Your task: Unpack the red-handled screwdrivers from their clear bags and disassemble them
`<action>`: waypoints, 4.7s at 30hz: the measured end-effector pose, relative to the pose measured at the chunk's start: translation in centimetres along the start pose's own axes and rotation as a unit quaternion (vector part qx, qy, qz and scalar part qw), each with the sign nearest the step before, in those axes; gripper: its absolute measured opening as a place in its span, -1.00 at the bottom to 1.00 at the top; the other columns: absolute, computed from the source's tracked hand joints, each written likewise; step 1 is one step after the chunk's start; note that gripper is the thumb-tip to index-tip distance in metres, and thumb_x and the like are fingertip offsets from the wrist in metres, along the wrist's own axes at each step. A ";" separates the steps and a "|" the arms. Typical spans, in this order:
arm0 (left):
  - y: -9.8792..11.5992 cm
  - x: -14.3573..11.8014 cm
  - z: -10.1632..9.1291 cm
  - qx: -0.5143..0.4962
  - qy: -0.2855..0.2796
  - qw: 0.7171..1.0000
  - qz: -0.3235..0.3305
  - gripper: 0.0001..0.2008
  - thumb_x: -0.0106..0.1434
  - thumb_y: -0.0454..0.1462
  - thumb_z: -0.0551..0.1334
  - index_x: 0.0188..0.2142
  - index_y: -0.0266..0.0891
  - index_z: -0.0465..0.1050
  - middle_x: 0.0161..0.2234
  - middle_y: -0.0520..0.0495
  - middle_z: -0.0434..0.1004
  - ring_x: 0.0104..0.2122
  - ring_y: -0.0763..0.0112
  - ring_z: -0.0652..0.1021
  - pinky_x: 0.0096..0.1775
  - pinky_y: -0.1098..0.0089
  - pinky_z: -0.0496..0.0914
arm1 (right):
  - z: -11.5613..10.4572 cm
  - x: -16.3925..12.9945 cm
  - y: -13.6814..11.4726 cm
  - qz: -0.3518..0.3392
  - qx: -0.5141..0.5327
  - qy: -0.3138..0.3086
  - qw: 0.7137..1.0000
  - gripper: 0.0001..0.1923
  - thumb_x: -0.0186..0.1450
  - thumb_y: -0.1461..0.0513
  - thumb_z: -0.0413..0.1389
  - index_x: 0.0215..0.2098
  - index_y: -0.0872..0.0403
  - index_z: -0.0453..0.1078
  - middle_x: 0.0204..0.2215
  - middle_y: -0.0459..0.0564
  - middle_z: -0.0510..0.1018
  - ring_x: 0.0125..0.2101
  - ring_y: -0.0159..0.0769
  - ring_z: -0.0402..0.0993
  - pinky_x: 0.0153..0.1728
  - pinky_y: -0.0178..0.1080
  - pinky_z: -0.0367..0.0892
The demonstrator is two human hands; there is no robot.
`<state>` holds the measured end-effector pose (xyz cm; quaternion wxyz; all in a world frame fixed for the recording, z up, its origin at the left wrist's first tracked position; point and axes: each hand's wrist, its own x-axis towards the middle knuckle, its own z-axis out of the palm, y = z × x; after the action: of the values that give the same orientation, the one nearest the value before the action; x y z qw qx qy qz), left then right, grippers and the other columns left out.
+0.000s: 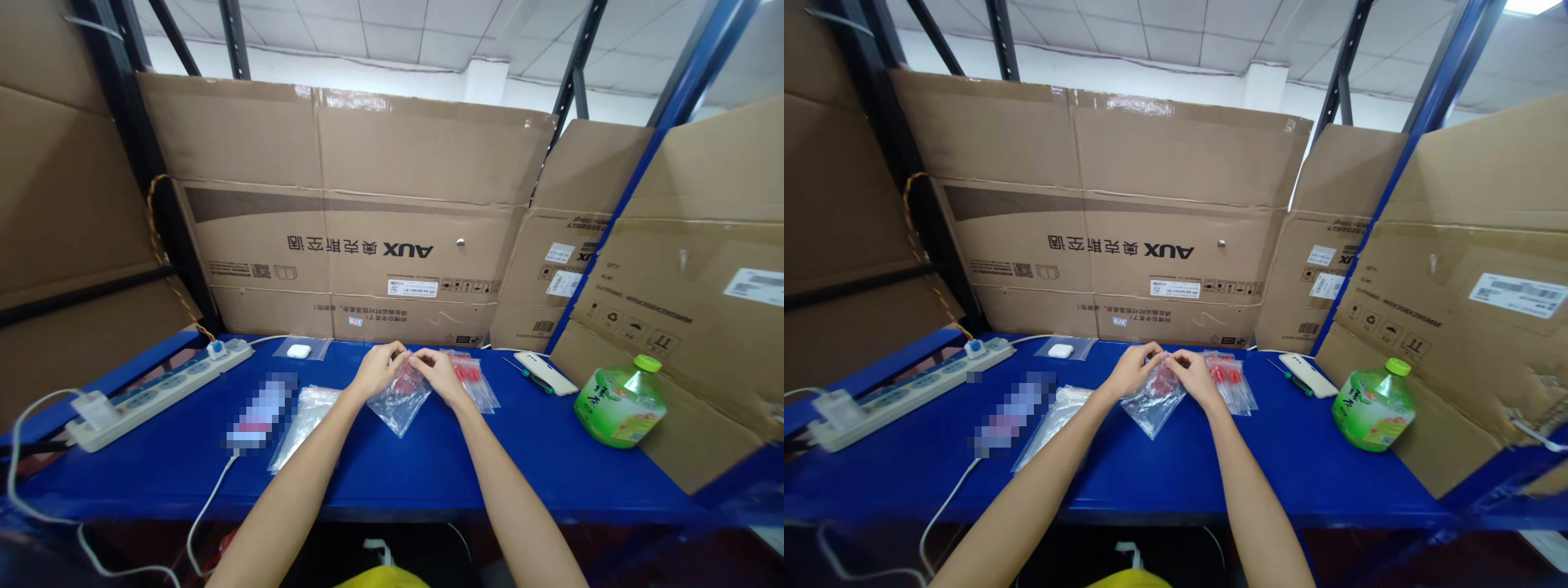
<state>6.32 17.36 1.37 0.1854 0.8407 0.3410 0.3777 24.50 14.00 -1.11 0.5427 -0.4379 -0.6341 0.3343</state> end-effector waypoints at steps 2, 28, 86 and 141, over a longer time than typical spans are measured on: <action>0.1 0.0 -0.1 0.004 0.013 1.000 -0.003 -0.70 0.39 -0.08 0.11 -0.29 -0.18 0.52 -0.41 0.00 0.58 -0.41 0.37 0.50 -0.33 0.42 0.26 | 0.0 0.0 -0.1 0.006 0.004 0.004 1.000 -0.69 0.19 -0.01 0.25 -0.38 0.07 0.54 -0.49 -0.10 0.53 -0.47 -0.33 0.33 -0.40 -0.30 0.22; 0.0 0.2 0.1 -0.109 -0.002 0.994 -0.028 -0.74 0.34 -0.12 0.19 -0.27 -0.26 0.54 -0.34 -0.03 0.62 -0.36 0.36 0.54 -0.31 0.43 0.32 | 0.3 -0.3 -0.7 0.002 0.020 0.013 1.000 -0.69 0.20 0.00 0.23 -0.38 0.08 0.52 -0.51 -0.11 0.47 -0.47 -0.34 0.29 -0.39 -0.29 0.21; -0.3 0.5 -0.9 -0.236 0.065 0.967 -0.069 -0.61 0.31 0.01 0.20 -0.35 -0.29 0.50 -0.44 -0.02 0.53 -0.44 0.42 0.44 -0.36 0.46 0.28 | 0.1 0.2 -0.8 0.040 0.073 0.092 0.992 -0.51 0.07 -0.17 0.28 -0.42 0.09 0.48 -0.55 -0.09 0.44 -0.56 -0.40 0.21 -0.57 -0.33 0.15; 4.4 3.1 -2.6 -0.047 0.127 0.986 -0.098 -0.75 0.32 -0.11 0.15 -0.37 -0.21 0.46 -0.56 0.05 0.44 -0.52 0.41 0.39 -0.42 0.41 0.19 | -5.8 -1.0 3.0 0.253 -0.457 0.309 0.795 -0.72 0.29 0.13 0.13 -0.12 0.07 0.53 -0.06 0.30 0.45 0.03 0.14 0.28 -0.09 0.02 0.21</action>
<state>7.77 16.62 7.08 0.2158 0.7385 0.4244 0.4774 30.78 13.98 -3.15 0.3428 -0.8598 -0.3779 -0.0217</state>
